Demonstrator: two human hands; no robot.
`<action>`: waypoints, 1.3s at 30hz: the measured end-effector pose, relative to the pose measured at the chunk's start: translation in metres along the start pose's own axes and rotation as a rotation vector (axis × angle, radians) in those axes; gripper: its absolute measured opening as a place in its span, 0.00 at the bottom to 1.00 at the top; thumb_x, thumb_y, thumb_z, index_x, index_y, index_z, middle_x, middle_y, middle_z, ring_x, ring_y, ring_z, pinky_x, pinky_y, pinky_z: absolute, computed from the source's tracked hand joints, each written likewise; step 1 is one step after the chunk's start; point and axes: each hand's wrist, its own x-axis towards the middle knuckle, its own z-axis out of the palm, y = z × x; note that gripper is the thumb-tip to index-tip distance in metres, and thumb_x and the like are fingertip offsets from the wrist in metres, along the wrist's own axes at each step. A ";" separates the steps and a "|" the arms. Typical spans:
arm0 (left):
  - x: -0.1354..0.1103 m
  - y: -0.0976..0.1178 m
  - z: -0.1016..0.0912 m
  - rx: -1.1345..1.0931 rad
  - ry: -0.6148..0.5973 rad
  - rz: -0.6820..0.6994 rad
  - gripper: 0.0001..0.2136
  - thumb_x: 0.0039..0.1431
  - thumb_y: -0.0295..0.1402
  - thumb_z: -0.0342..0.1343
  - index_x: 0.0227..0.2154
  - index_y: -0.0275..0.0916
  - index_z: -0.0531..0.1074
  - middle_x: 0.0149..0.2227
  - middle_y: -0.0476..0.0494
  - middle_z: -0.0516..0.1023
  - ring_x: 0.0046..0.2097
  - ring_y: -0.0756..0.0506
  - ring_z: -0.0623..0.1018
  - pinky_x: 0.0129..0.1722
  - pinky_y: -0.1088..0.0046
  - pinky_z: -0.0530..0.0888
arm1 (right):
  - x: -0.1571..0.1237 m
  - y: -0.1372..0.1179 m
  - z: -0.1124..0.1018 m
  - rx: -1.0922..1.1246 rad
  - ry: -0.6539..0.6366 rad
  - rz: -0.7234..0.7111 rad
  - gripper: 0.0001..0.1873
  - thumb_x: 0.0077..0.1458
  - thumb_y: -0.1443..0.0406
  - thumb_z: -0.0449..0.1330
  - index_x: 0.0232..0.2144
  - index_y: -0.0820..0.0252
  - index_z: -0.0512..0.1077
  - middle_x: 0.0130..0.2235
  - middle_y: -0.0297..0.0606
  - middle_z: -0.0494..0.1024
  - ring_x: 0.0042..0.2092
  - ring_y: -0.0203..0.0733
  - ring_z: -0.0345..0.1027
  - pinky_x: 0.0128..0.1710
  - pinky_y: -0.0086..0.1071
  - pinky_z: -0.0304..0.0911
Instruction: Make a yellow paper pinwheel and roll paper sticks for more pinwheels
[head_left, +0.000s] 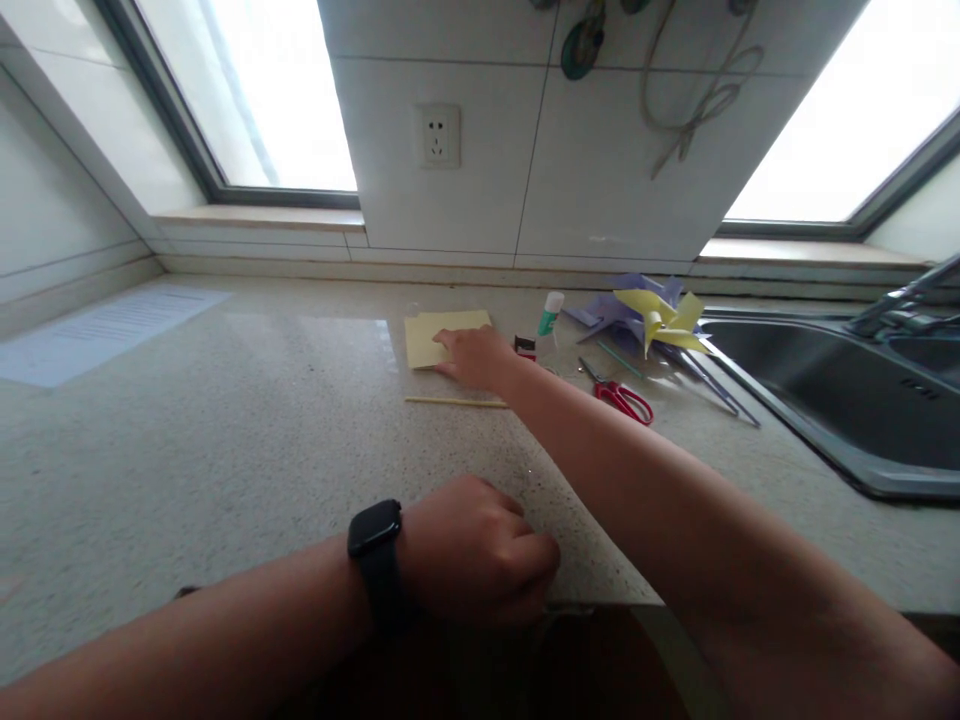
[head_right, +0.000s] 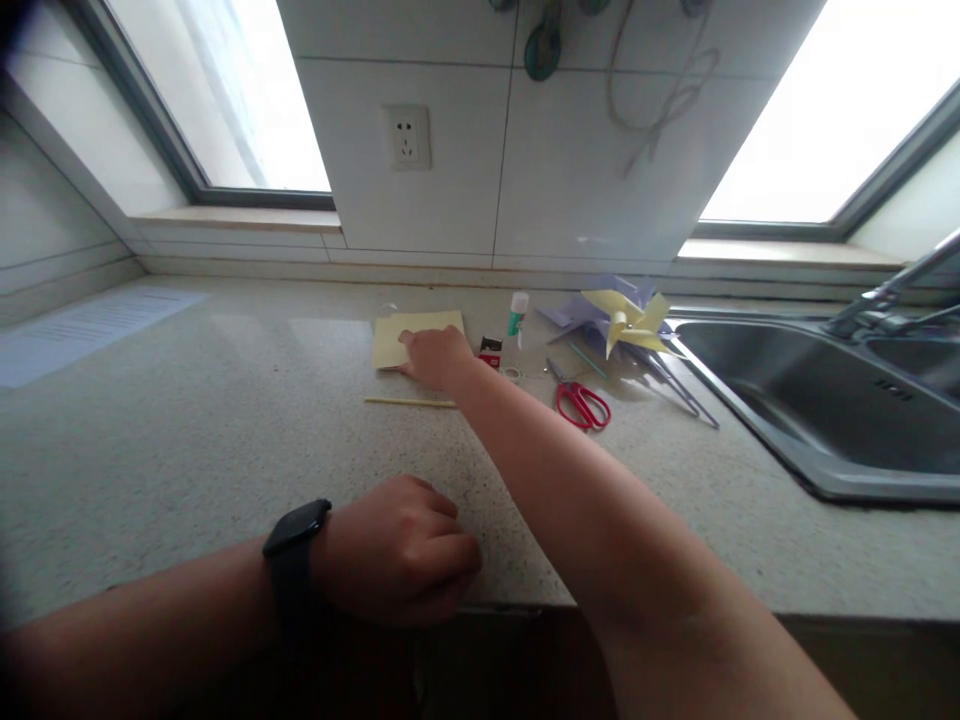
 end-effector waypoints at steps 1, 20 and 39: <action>0.000 0.000 0.000 0.000 0.000 0.001 0.08 0.63 0.34 0.53 0.28 0.39 0.69 0.21 0.51 0.75 0.24 0.48 0.74 0.22 0.65 0.62 | -0.002 0.000 -0.001 -0.008 0.000 -0.010 0.27 0.64 0.52 0.58 0.59 0.60 0.68 0.51 0.50 0.80 0.50 0.53 0.75 0.49 0.42 0.62; 0.000 -0.002 0.002 -0.009 -0.013 -0.033 0.07 0.62 0.34 0.54 0.29 0.40 0.70 0.22 0.50 0.76 0.24 0.47 0.75 0.22 0.67 0.61 | -0.028 0.009 -0.011 0.096 0.194 -0.042 0.13 0.66 0.66 0.55 0.38 0.60 0.80 0.40 0.45 0.84 0.41 0.46 0.74 0.42 0.36 0.60; 0.000 -0.040 -0.003 -1.762 0.557 -0.697 0.41 0.60 0.67 0.40 0.56 0.32 0.70 0.54 0.25 0.76 0.46 0.38 0.79 0.38 0.63 0.77 | -0.189 0.022 -0.065 0.620 0.590 -0.059 0.10 0.63 0.69 0.60 0.45 0.55 0.77 0.46 0.39 0.82 0.40 0.37 0.77 0.39 0.32 0.72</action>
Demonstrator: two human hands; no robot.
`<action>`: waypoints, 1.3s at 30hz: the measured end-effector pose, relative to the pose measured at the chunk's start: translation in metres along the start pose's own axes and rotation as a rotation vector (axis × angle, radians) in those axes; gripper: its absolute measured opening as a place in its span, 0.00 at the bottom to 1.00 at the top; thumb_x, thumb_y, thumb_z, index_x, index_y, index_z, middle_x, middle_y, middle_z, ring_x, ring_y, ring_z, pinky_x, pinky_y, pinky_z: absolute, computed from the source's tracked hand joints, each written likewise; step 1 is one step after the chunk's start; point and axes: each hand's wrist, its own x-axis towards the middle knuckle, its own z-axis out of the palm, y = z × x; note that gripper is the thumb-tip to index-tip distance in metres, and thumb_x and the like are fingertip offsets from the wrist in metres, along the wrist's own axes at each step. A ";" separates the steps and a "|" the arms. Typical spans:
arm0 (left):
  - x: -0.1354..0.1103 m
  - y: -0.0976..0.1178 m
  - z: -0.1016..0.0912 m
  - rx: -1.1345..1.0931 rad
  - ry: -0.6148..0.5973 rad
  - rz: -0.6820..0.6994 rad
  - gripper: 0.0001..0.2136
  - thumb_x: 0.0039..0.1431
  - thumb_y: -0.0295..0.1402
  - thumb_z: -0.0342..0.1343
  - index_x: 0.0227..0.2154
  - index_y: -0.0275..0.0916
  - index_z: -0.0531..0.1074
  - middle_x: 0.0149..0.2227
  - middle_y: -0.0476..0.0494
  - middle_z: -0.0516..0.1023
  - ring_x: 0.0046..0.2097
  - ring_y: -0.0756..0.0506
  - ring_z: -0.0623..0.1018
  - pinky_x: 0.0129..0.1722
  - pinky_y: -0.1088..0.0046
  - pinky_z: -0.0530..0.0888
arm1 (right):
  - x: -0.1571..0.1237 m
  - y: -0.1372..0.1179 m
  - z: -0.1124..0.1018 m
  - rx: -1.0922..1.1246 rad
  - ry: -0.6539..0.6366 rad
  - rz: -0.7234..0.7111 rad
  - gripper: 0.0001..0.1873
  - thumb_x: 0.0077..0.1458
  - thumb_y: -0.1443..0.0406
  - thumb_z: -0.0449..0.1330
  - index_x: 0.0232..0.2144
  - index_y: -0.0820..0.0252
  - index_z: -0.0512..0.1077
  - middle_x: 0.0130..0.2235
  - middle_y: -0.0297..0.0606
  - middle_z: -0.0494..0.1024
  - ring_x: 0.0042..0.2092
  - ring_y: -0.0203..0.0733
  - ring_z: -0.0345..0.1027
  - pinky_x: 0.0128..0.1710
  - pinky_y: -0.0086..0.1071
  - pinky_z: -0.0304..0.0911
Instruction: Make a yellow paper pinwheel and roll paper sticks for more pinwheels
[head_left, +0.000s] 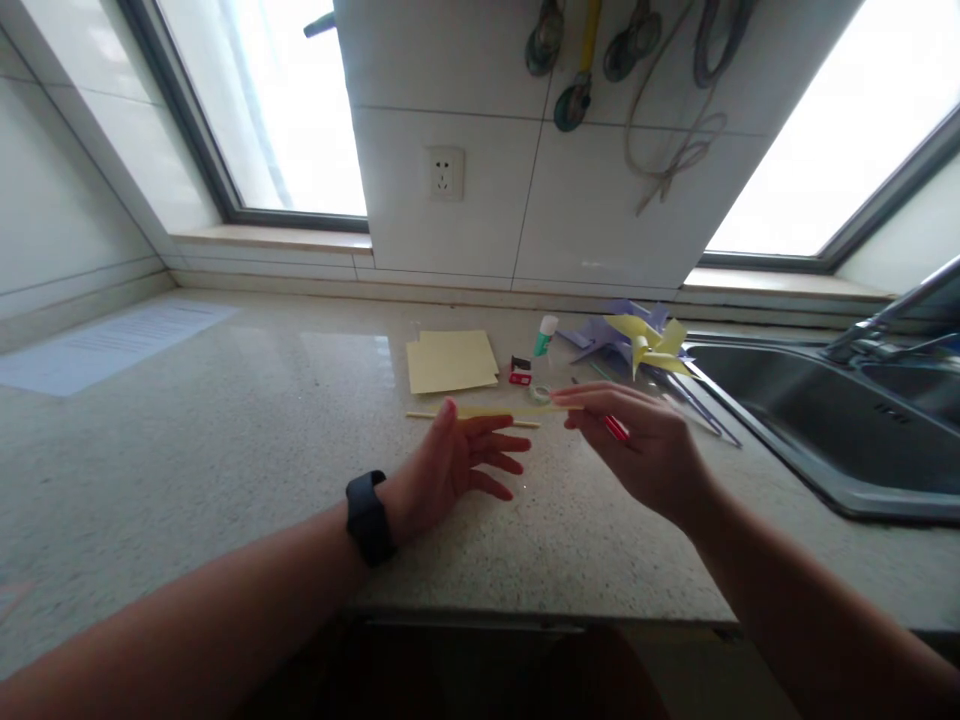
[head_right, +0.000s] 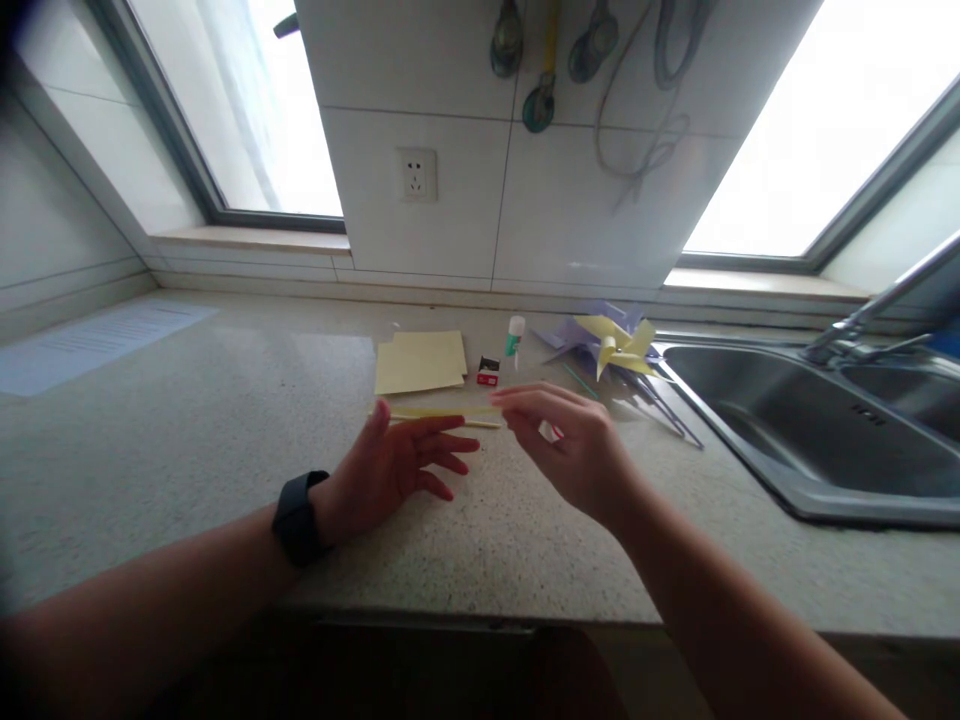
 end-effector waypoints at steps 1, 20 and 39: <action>0.000 0.001 0.000 -0.039 -0.002 -0.001 0.41 0.59 0.67 0.42 0.56 0.33 0.70 0.56 0.25 0.75 0.47 0.37 0.79 0.40 0.62 0.77 | -0.005 -0.002 0.000 -0.024 -0.027 -0.050 0.11 0.63 0.70 0.60 0.45 0.55 0.77 0.47 0.39 0.82 0.44 0.38 0.78 0.42 0.33 0.73; 0.006 0.007 -0.001 -0.108 0.105 -0.041 0.21 0.56 0.32 0.64 0.53 0.36 0.74 0.49 0.35 0.82 0.48 0.39 0.81 0.49 0.63 0.74 | 0.001 -0.004 -0.033 -0.059 -0.333 -0.189 0.08 0.61 0.70 0.60 0.42 0.57 0.76 0.41 0.38 0.80 0.43 0.38 0.73 0.44 0.35 0.69; 0.004 0.000 -0.001 0.030 0.060 -0.046 0.25 0.60 0.41 0.65 0.56 0.39 0.67 0.47 0.39 0.77 0.43 0.44 0.79 0.43 0.67 0.73 | 0.047 0.026 0.015 0.125 -0.449 0.100 0.09 0.65 0.61 0.58 0.39 0.58 0.78 0.47 0.41 0.81 0.48 0.42 0.75 0.49 0.38 0.69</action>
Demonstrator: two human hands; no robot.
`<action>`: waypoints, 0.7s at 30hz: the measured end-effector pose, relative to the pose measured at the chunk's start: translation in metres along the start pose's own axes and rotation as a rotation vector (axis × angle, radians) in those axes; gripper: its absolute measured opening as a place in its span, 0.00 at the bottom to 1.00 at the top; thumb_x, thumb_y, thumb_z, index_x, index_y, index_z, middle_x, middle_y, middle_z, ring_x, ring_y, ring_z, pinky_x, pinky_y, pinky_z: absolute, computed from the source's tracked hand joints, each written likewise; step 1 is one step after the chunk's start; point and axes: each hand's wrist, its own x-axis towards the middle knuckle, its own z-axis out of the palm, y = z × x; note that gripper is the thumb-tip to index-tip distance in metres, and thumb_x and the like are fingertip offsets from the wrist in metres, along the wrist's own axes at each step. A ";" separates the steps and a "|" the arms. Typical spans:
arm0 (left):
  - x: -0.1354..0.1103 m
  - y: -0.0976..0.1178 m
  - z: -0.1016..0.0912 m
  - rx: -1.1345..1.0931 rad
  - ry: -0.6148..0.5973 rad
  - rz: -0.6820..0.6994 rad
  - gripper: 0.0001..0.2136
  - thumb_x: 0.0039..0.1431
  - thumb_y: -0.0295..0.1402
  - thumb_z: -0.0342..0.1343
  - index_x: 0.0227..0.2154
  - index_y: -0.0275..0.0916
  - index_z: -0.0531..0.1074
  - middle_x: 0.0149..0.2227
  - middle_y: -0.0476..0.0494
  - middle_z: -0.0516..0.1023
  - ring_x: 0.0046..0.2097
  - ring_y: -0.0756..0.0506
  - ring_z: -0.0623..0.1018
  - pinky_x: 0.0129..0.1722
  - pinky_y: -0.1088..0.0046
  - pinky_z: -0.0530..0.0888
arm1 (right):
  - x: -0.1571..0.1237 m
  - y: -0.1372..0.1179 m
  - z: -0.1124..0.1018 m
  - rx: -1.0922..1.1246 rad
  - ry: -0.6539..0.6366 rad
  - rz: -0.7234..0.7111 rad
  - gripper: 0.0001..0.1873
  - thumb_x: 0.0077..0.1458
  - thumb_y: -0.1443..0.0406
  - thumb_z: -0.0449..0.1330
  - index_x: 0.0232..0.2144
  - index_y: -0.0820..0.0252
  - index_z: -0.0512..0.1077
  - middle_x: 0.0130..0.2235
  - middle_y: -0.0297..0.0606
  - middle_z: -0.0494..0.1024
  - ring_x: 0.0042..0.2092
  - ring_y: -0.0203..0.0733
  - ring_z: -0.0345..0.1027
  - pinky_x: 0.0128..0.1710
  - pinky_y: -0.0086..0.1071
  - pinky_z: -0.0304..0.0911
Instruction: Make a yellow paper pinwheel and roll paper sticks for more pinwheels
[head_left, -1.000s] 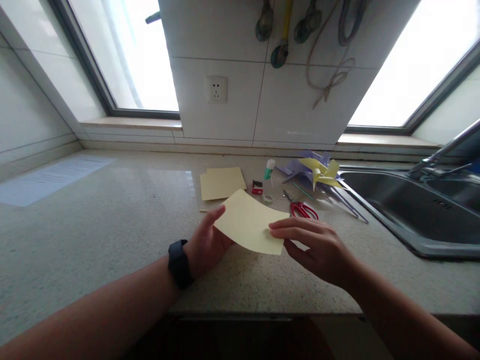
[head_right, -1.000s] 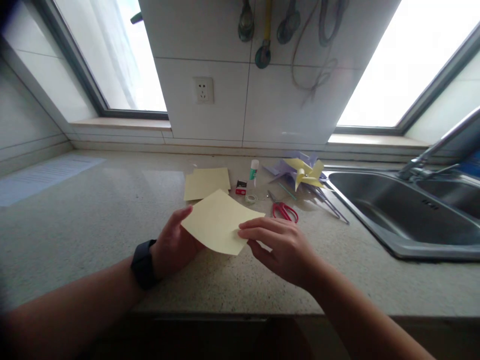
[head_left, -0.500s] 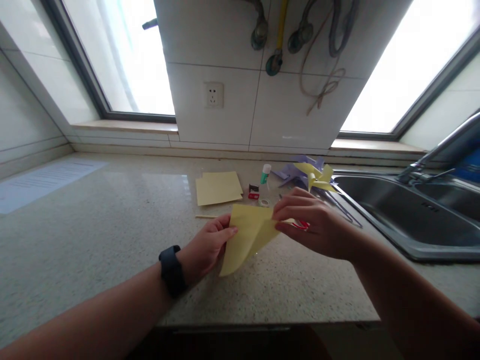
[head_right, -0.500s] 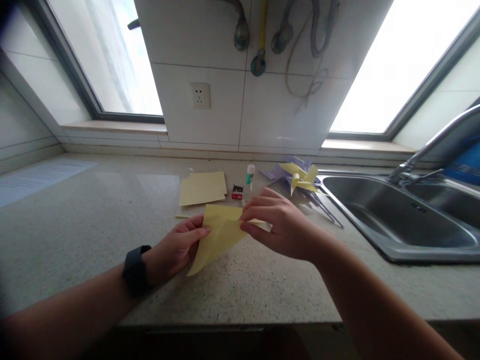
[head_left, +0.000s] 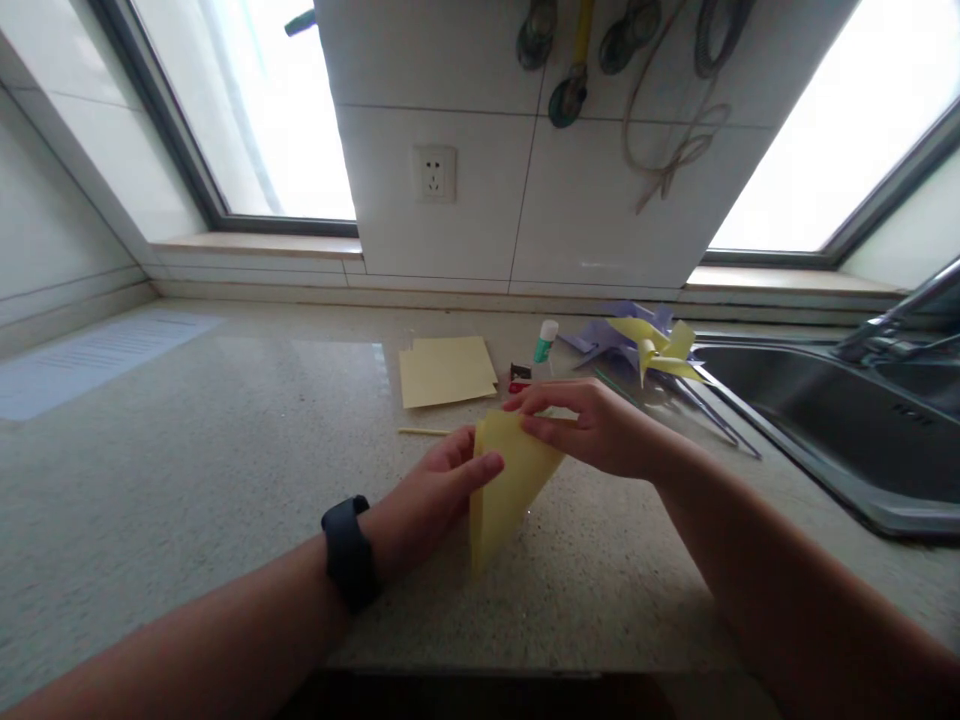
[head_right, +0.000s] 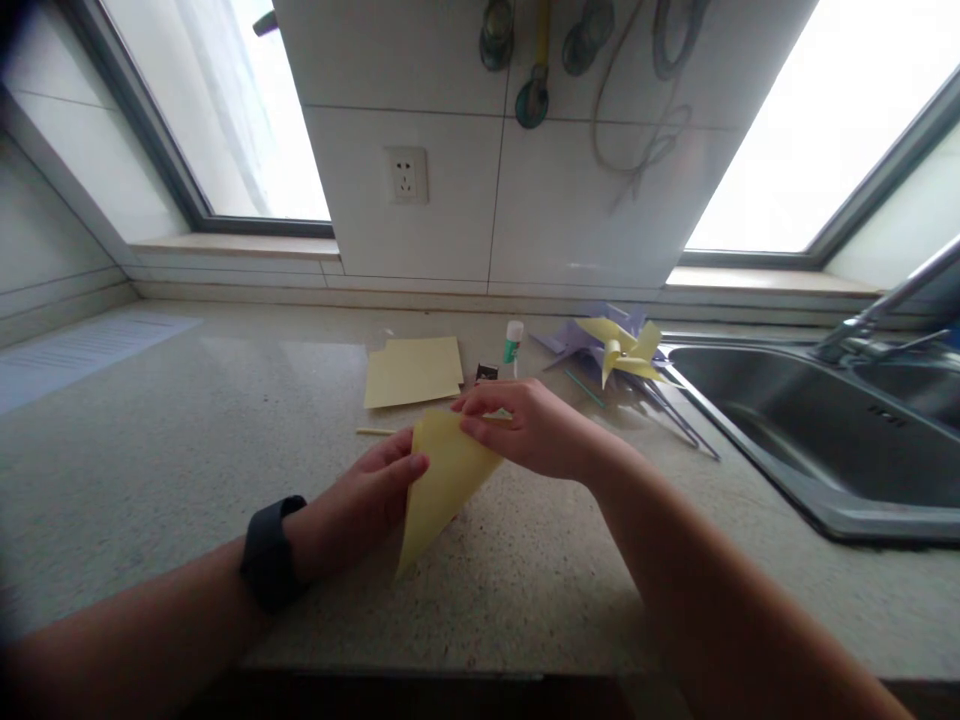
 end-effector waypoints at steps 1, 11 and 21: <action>0.000 0.000 0.000 0.040 0.000 0.001 0.25 0.59 0.39 0.66 0.56 0.40 0.66 0.47 0.40 0.77 0.42 0.45 0.78 0.42 0.67 0.73 | -0.001 0.000 0.001 -0.004 -0.017 0.025 0.10 0.65 0.61 0.58 0.39 0.58 0.78 0.43 0.39 0.82 0.44 0.40 0.75 0.45 0.35 0.69; -0.004 0.002 0.003 0.333 0.061 -0.059 0.27 0.55 0.38 0.68 0.54 0.42 0.64 0.47 0.41 0.76 0.48 0.41 0.76 0.46 0.63 0.73 | -0.010 0.004 0.023 -0.161 0.060 0.034 0.07 0.63 0.61 0.60 0.35 0.58 0.74 0.31 0.32 0.77 0.32 0.34 0.68 0.34 0.29 0.60; -0.005 0.004 0.007 0.362 -0.003 -0.028 0.22 0.57 0.34 0.64 0.53 0.41 0.68 0.46 0.42 0.77 0.44 0.43 0.76 0.42 0.67 0.72 | -0.014 -0.003 0.025 -0.112 0.153 0.019 0.07 0.62 0.61 0.62 0.39 0.56 0.77 0.33 0.31 0.79 0.32 0.34 0.71 0.33 0.28 0.63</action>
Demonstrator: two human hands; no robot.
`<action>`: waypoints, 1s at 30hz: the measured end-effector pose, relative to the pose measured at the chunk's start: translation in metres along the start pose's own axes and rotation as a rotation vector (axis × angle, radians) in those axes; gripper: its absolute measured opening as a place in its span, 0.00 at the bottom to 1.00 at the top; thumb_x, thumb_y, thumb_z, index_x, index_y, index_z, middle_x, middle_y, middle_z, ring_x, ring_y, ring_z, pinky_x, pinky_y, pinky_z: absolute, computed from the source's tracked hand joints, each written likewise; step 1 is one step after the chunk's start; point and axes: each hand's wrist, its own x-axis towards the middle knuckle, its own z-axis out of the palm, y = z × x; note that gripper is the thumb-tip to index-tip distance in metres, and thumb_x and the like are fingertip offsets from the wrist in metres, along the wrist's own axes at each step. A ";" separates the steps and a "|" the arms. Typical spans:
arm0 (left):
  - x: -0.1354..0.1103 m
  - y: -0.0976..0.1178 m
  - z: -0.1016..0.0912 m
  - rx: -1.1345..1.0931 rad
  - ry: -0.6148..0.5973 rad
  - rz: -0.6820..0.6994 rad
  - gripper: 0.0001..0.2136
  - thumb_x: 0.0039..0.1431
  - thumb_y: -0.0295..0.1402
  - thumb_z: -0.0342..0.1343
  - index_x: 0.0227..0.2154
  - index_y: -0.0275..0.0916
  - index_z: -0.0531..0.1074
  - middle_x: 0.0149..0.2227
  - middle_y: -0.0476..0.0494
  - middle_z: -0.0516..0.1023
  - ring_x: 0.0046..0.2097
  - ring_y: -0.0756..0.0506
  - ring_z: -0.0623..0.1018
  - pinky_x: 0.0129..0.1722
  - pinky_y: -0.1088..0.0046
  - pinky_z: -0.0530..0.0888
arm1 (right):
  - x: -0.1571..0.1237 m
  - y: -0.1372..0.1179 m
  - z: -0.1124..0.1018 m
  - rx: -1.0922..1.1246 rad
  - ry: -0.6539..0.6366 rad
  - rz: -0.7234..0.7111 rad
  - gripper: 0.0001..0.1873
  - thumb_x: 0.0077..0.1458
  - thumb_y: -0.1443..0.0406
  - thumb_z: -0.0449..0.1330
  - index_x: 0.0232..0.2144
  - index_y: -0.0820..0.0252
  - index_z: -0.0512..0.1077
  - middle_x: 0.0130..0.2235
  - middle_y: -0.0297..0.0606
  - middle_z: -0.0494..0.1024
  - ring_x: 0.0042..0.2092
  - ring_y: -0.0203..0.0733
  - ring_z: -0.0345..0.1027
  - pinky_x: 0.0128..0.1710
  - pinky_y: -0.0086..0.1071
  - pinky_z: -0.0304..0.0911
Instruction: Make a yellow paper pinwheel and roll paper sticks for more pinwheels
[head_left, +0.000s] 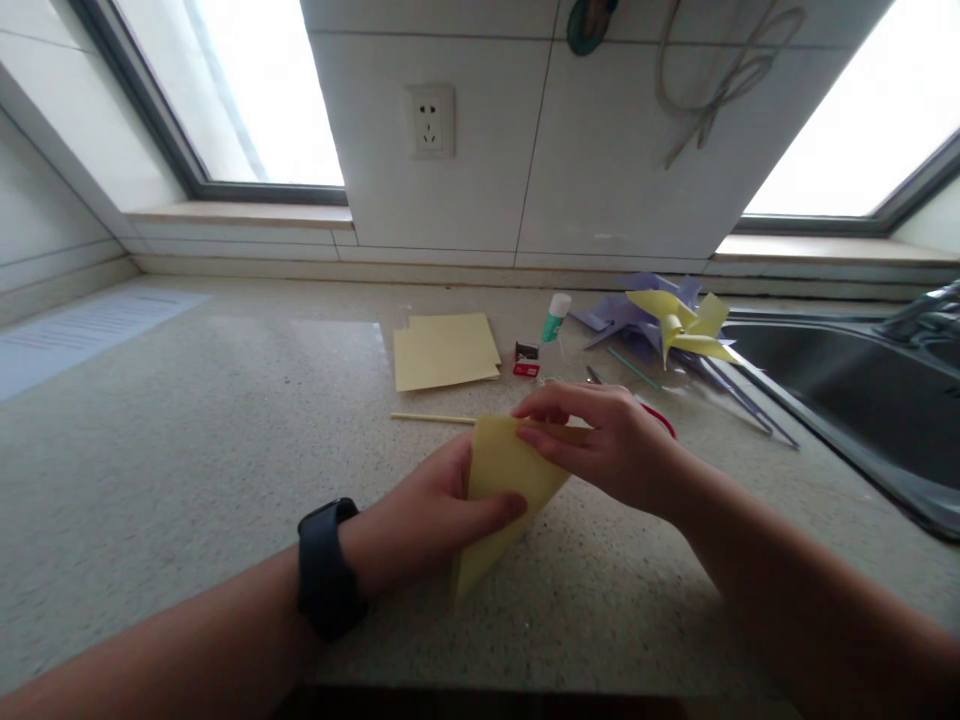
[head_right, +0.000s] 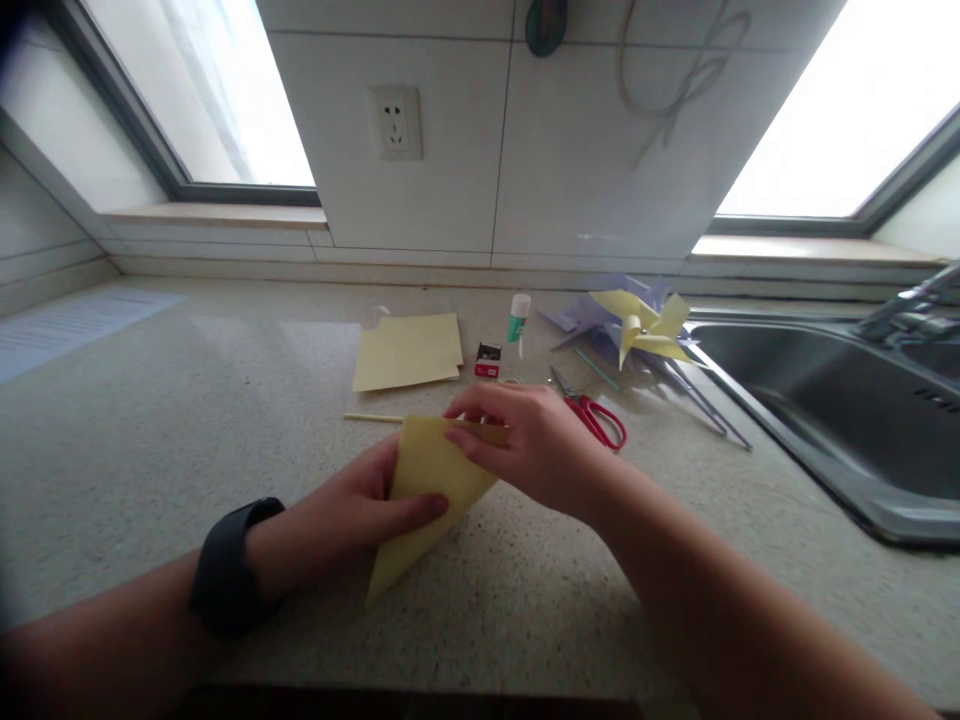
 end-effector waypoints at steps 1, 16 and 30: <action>0.000 0.000 0.000 0.010 -0.002 -0.007 0.21 0.57 0.33 0.64 0.53 0.41 0.68 0.46 0.42 0.77 0.44 0.43 0.76 0.41 0.67 0.72 | 0.000 0.000 0.000 0.013 0.002 -0.004 0.07 0.62 0.61 0.62 0.39 0.55 0.77 0.33 0.31 0.79 0.33 0.34 0.71 0.33 0.28 0.64; -0.002 -0.001 -0.001 0.111 -0.062 0.023 0.18 0.61 0.33 0.62 0.53 0.41 0.68 0.45 0.43 0.77 0.42 0.45 0.76 0.39 0.70 0.72 | -0.001 -0.007 -0.005 0.054 -0.043 0.076 0.07 0.61 0.61 0.62 0.34 0.55 0.80 0.31 0.32 0.81 0.32 0.35 0.72 0.32 0.29 0.64; -0.003 0.002 0.001 0.138 -0.099 0.048 0.17 0.62 0.30 0.61 0.52 0.42 0.68 0.47 0.44 0.77 0.43 0.46 0.76 0.39 0.72 0.72 | -0.003 -0.009 -0.006 0.098 -0.022 0.068 0.07 0.59 0.62 0.64 0.30 0.55 0.78 0.28 0.30 0.78 0.30 0.34 0.70 0.30 0.29 0.64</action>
